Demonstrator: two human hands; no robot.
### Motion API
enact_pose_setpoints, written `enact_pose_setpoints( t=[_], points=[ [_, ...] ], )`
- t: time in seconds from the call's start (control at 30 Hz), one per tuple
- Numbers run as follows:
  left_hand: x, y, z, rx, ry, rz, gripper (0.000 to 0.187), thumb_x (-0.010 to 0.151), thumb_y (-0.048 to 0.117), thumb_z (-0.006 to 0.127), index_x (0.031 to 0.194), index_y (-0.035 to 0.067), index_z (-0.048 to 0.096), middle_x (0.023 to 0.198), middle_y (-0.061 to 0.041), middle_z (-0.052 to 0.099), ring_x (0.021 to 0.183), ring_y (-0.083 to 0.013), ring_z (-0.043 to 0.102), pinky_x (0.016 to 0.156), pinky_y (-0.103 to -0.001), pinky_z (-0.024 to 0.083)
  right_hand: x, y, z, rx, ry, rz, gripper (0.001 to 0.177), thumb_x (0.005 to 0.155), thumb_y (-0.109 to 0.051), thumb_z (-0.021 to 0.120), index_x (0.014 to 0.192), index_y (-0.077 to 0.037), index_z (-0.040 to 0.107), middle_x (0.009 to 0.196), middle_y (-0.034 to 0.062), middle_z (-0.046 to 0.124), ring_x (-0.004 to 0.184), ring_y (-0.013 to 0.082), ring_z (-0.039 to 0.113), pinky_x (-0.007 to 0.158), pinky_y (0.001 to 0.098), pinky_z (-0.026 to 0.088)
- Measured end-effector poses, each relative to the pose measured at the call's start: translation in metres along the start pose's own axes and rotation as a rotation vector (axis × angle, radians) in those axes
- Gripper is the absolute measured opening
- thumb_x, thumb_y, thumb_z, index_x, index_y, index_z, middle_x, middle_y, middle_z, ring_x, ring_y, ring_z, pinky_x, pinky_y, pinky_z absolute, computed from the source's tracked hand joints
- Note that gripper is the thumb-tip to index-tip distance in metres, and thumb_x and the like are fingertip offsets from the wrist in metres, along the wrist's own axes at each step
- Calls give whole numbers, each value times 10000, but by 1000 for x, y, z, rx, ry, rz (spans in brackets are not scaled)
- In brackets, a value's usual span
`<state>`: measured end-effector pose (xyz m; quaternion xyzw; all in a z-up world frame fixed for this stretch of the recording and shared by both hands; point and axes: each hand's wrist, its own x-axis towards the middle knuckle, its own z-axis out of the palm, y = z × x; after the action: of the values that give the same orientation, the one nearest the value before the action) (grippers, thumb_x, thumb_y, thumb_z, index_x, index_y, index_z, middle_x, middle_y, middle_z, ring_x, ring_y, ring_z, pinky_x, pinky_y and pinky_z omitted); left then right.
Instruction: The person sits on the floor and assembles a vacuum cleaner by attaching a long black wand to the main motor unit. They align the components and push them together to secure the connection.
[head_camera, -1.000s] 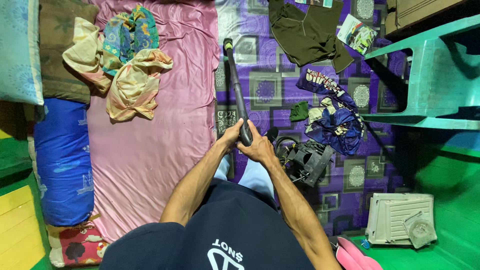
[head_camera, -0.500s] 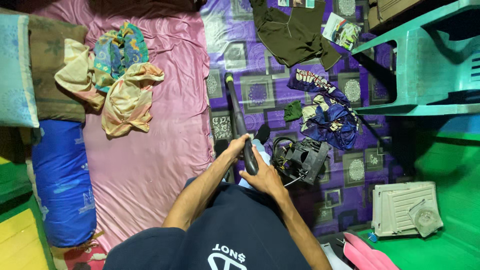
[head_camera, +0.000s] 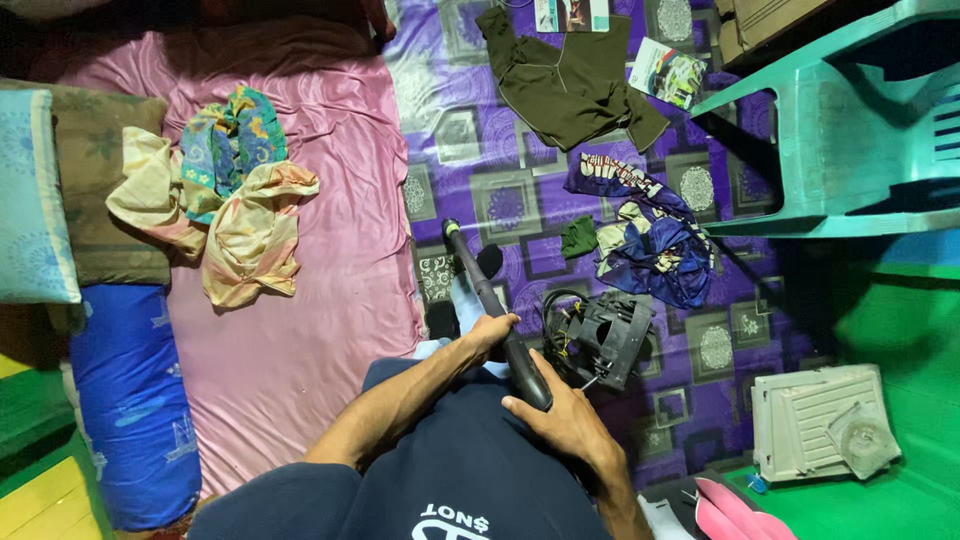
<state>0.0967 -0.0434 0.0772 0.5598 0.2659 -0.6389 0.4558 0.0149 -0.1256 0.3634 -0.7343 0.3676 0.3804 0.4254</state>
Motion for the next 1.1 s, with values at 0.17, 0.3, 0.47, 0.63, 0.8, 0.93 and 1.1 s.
enact_pose_setpoints(
  t=[0.17, 0.3, 0.47, 0.63, 0.8, 0.93, 1.1],
  points=[
    [15, 32, -6, 49, 73, 29, 431, 880, 375, 695, 1001, -39, 679, 824, -155, 713, 676, -278, 725, 625, -400, 613, 15, -23, -17, 73, 37, -122, 974, 747, -519, 754, 1581, -294, 305, 1359, 216, 649, 1235, 366, 662, 1036, 433, 517],
    [37, 68, -6, -1, 50, 50, 409, 860, 355, 695, 1003, -27, 667, 809, -153, 698, 663, -286, 711, 617, -410, 601, 34, -43, -47, 20, 21, -44, 998, 743, -531, 751, 1598, -323, 280, 1280, 232, 698, 1200, 369, 694, 1041, 424, 530],
    [45, 108, 4, -7, 16, 34, 436, 857, 337, 705, 1018, -64, 650, 834, -161, 686, 674, -295, 705, 620, -433, 609, 63, -47, -72, 65, 114, -232, 982, 781, -519, 770, 1581, -210, 292, 1365, 252, 626, 1237, 406, 642, 1034, 449, 504],
    [44, 129, 12, -40, -26, 63, 434, 855, 325, 710, 1033, -66, 648, 863, -157, 677, 683, -282, 700, 619, -427, 610, 81, -58, -88, 41, 30, -80, 1025, 773, -512, 738, 1614, -215, 233, 1290, 266, 654, 1173, 404, 691, 1027, 451, 537],
    [44, 146, 17, -53, -7, 51, 391, 848, 323, 715, 1006, -24, 627, 841, -135, 655, 673, -271, 693, 604, -434, 613, 91, -66, -96, 86, 65, -107, 1026, 775, -502, 749, 1606, -175, 243, 1230, 288, 687, 1143, 399, 709, 999, 449, 558],
    [45, 162, 17, -26, 6, 68, 357, 840, 317, 713, 979, -1, 629, 815, -111, 653, 663, -255, 689, 592, -432, 607, 102, -74, -102, 94, 91, -120, 1008, 782, -488, 749, 1601, -165, 257, 1227, 273, 690, 1137, 392, 719, 992, 438, 561],
    [48, 190, 7, 1, 15, 104, 340, 853, 344, 702, 975, 33, 639, 816, -84, 641, 674, -226, 674, 622, -429, 588, 124, -90, -107, 96, 135, -144, 1001, 778, -465, 768, 1592, -148, 279, 1197, 273, 709, 1134, 375, 718, 988, 419, 555]
  ],
)
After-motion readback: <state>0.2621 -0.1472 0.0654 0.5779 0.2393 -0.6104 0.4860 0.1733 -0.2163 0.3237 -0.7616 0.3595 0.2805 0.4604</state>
